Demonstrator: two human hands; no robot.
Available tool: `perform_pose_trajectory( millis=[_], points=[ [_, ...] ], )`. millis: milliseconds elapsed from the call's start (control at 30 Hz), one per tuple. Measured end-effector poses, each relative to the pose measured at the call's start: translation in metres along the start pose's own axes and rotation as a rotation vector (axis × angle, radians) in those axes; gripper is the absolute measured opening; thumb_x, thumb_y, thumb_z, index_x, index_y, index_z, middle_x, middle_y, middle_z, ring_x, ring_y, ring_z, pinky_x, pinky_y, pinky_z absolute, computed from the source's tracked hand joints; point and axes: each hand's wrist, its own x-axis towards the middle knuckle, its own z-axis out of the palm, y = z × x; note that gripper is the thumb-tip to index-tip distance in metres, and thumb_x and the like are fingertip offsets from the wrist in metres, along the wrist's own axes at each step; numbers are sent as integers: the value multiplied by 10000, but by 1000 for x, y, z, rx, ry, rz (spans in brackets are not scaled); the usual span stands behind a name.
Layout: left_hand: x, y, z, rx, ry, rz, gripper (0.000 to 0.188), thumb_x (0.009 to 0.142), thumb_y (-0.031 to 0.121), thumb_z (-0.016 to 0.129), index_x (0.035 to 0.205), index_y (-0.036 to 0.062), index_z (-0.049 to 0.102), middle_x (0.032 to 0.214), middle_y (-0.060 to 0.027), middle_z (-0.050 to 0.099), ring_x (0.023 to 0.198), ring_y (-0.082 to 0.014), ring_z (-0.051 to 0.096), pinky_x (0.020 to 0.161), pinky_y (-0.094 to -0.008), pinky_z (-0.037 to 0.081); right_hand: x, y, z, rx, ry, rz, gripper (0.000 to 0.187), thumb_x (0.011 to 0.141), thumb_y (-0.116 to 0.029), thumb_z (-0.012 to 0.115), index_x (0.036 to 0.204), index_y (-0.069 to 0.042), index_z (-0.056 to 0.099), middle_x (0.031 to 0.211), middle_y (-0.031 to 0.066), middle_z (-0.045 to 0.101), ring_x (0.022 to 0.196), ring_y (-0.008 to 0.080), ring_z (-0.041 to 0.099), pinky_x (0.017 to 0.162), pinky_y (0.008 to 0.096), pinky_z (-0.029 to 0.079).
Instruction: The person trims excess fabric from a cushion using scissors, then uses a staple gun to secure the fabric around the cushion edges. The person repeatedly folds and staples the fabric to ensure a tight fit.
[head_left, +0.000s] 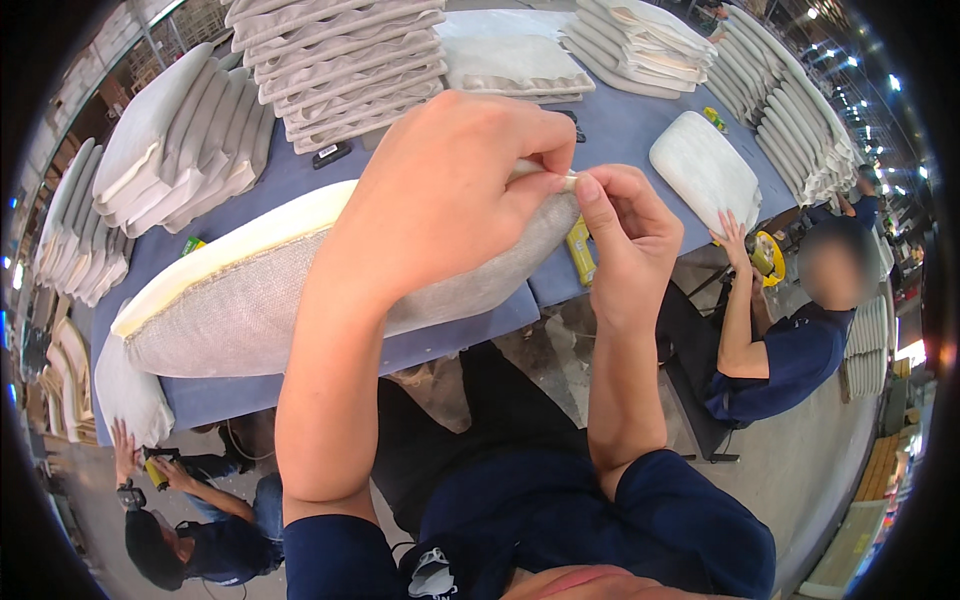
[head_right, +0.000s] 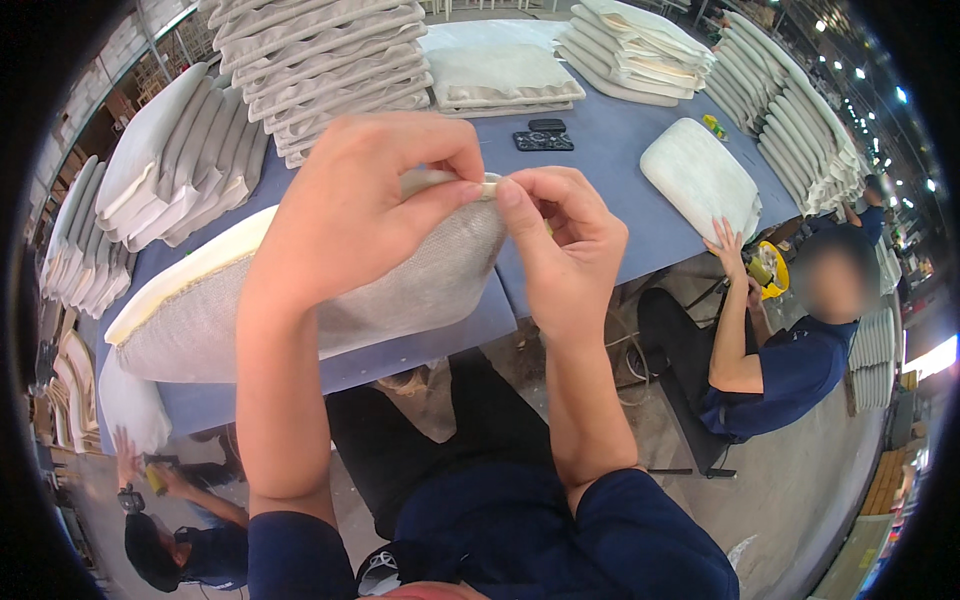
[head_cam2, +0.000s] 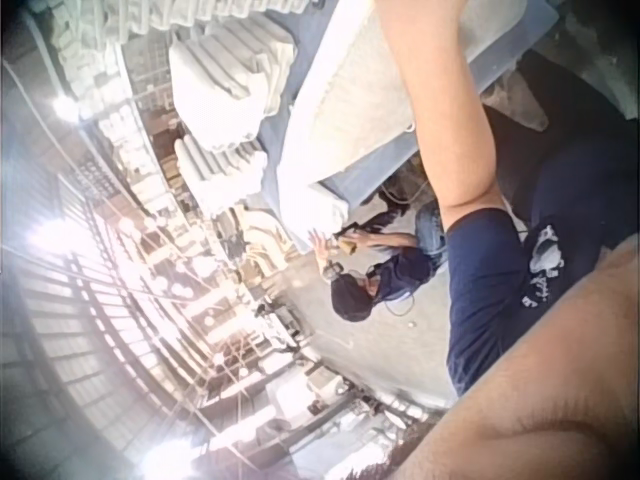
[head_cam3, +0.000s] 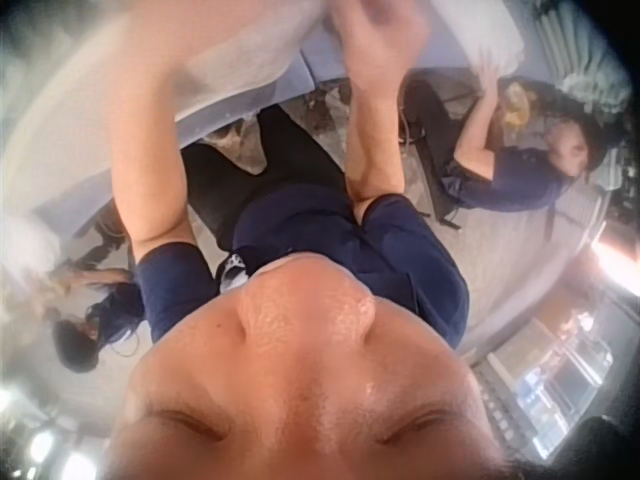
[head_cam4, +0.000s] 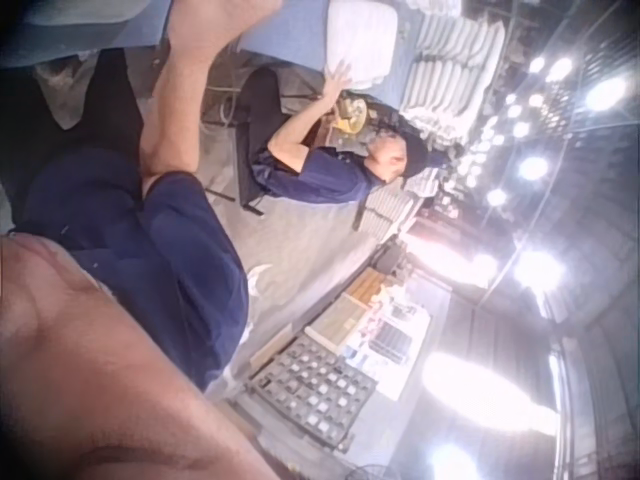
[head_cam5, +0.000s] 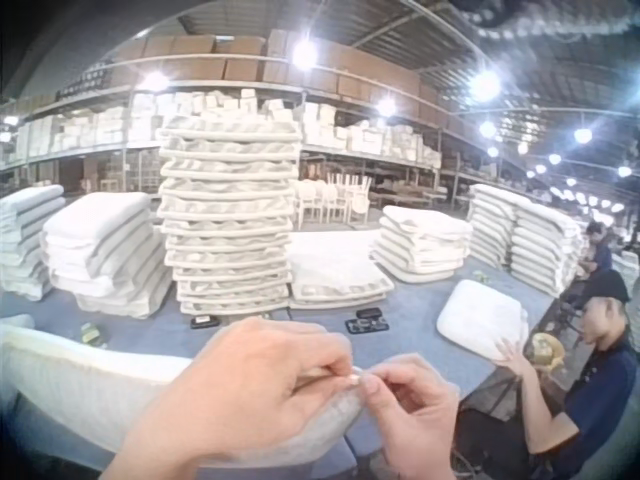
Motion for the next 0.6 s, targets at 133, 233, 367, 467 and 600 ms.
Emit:
perform_pose_trajectory(
  millis=[133,233,367,467,600],
  points=[
    [0,-1,2,-32,20,-39,117,846,61,734,906,-18,672,830,-163,677,780,-338,657,736,-391,521,-7,3,14,262,96,181,132,1008,-90,767,1061,31,765,955,6,712,839,71,609,747,223,470],
    [-1,0,-1,-21,64,-53,123,841,61,749,905,-14,675,814,-161,674,761,-328,649,740,-388,526,-3,7,9,431,198,229,133,1015,-92,758,1071,28,770,955,16,714,861,71,614,758,228,481],
    [1,-3,0,-14,45,-55,148,845,92,768,916,-14,692,829,-161,703,792,-331,692,770,-385,545,2,11,-13,392,148,254,140,1018,-101,757,1081,23,773,965,31,723,864,78,614,776,230,486],
    [3,-1,5,10,62,-86,167,852,117,775,936,-13,714,853,-160,726,827,-340,720,791,-379,556,0,9,-19,120,49,176,153,1005,-102,769,1077,32,774,973,41,732,864,96,617,780,235,485],
    [1,3,6,27,55,-82,188,867,153,772,966,-4,739,880,-159,739,847,-355,721,792,-384,557,13,0,-14,-137,-33,-63,142,960,-82,793,1053,26,788,949,47,743,849,116,620,773,251,480]
  ],
)
